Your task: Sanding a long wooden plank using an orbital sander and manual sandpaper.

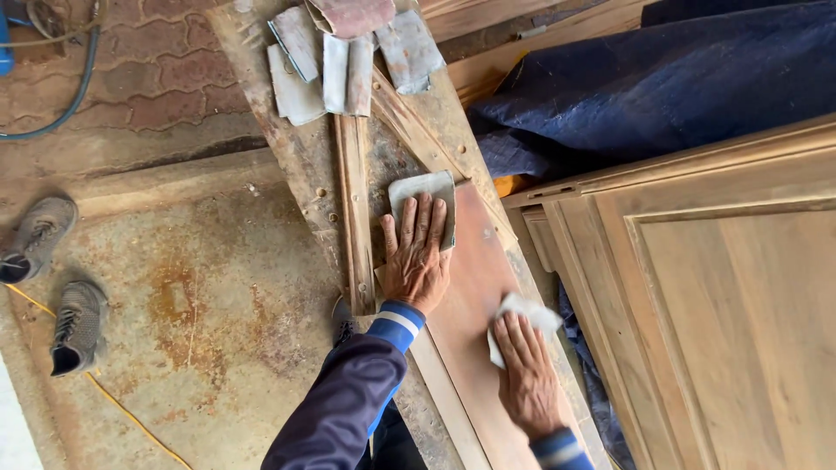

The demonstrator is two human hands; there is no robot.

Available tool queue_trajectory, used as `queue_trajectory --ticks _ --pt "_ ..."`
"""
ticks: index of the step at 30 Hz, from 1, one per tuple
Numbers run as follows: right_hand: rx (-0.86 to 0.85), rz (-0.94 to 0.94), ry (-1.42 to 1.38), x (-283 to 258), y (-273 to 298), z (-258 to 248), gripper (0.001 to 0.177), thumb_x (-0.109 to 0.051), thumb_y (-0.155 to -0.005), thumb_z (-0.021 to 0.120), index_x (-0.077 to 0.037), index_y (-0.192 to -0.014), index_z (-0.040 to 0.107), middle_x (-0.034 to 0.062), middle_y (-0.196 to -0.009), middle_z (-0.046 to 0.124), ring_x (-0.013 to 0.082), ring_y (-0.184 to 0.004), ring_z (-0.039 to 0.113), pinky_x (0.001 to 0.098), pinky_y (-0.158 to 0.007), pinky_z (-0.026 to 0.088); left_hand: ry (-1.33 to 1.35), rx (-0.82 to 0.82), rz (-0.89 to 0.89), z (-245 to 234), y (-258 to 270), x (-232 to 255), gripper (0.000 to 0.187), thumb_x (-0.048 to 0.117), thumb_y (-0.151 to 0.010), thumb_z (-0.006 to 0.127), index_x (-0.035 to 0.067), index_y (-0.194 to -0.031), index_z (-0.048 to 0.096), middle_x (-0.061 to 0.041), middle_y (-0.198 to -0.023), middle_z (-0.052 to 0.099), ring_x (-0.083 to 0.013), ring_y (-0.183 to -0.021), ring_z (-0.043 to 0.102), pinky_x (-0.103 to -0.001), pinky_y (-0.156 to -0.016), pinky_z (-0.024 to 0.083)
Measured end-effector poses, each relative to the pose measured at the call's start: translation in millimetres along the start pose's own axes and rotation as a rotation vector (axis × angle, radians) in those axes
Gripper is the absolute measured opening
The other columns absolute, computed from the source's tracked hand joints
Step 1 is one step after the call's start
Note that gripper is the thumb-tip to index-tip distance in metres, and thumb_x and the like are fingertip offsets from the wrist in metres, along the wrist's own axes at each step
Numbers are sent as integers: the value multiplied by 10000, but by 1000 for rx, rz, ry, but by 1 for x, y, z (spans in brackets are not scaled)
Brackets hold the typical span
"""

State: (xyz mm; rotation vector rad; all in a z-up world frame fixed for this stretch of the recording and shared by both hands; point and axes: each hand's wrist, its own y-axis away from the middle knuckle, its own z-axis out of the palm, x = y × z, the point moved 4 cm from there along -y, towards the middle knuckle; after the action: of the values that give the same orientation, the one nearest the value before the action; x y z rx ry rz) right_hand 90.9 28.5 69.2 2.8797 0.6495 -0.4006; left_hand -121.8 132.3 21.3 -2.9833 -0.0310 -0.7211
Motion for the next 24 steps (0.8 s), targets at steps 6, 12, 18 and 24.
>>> queue_trajectory --ticks 6,12,18,24 --pt "169 -125 1 -14 -174 2 544 -198 -1014 563 -65 -1534 477 187 -1610 418 376 -1513 362 518 -1259 248 -50 36 16 7 0 -2 662 333 -1016 476 89 -1606 298 -191 -1676 253 -379 -1560 210 -632 -1237 102" --pt "170 -102 -12 -20 -115 -11 589 -170 -968 587 -49 -1530 459 190 -1604 426 377 -1502 359 527 -1245 243 -73 39 23 2 -1 1 656 324 -1007 491 99 -1598 316 -156 -1676 270 -362 -1554 215 -629 -1233 93" --pt "155 116 100 40 154 66 667 -57 -792 580 -58 -1455 503 203 -1531 473 377 -1448 414 512 -1192 284 31 50 105 22 -37 23 700 314 -996 559 26 -1581 305 -171 -1674 275 -329 -1565 221 -593 -1255 87" --pt "347 218 242 189 388 240 528 -111 -869 558 -63 -1395 591 200 -1451 570 377 -1374 533 482 -1171 359 -147 -91 251 45 66 99 669 277 -1015 534 33 -1591 299 -208 -1673 265 -349 -1547 255 -507 -1267 175"
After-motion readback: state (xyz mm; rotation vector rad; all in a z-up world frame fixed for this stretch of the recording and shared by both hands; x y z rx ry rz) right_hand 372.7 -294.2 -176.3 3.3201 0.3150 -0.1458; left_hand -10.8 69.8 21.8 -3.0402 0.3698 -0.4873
